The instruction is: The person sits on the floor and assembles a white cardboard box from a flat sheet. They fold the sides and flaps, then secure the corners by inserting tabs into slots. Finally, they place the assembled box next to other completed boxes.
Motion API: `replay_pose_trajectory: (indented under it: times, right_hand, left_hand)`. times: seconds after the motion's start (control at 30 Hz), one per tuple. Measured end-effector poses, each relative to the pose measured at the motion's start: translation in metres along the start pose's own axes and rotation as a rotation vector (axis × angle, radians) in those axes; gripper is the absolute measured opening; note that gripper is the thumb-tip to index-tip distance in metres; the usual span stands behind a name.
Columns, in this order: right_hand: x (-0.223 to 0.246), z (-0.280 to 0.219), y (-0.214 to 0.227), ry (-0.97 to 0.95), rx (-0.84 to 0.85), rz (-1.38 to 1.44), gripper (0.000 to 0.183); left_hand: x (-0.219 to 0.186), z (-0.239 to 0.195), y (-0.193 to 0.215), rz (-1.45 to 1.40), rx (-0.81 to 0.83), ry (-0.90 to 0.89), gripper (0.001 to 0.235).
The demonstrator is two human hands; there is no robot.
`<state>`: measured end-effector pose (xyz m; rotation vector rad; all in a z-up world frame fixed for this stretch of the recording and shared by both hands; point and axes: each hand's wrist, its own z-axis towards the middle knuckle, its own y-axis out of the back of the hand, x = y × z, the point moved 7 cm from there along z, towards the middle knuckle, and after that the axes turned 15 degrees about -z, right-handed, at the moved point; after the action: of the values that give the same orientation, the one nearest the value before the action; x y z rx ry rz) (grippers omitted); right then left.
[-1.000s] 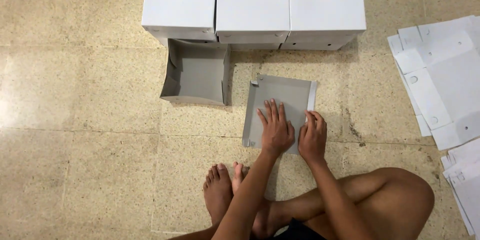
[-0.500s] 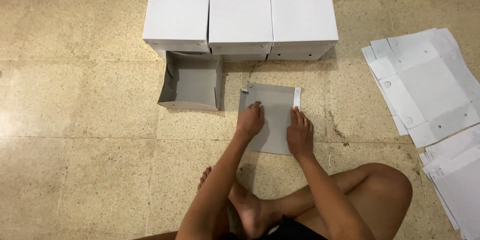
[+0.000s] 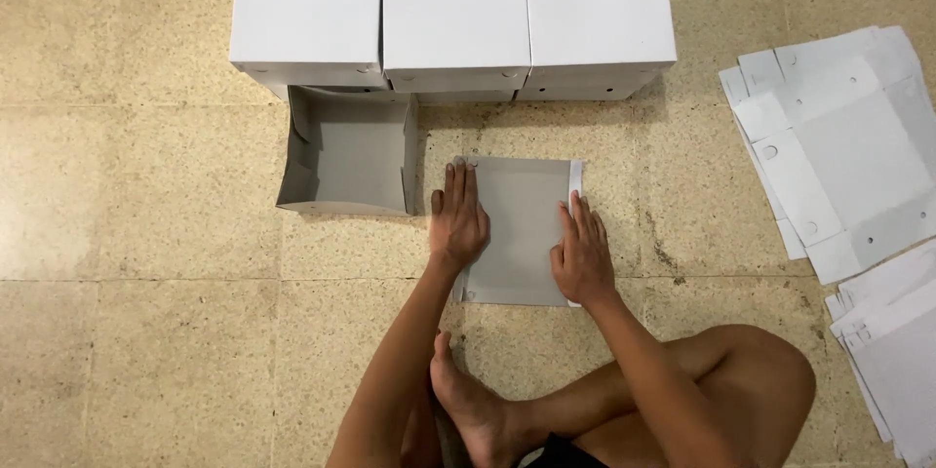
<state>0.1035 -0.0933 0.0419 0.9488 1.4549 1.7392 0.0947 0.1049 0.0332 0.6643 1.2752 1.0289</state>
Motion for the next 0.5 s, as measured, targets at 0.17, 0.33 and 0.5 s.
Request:
replay_pose_trajectory:
  times: [0.17, 0.33, 0.5]
  right_hand:
    - [-0.003, 0.003, -0.004, -0.003, 0.039, -0.001, 0.061]
    - [-0.005, -0.001, -0.003, -0.028, 0.039, 0.010, 0.063]
    - [-0.006, -0.005, -0.007, -0.035, 0.074, -0.042, 0.063]
  left_hand:
    - [0.009, 0.001, -0.010, -0.008, 0.080, 0.047, 0.069]
    - [0.009, -0.002, -0.014, -0.007, 0.164, 0.070, 0.078]
    - [0.012, -0.002, -0.028, 0.109, 0.138, 0.003, 0.066]
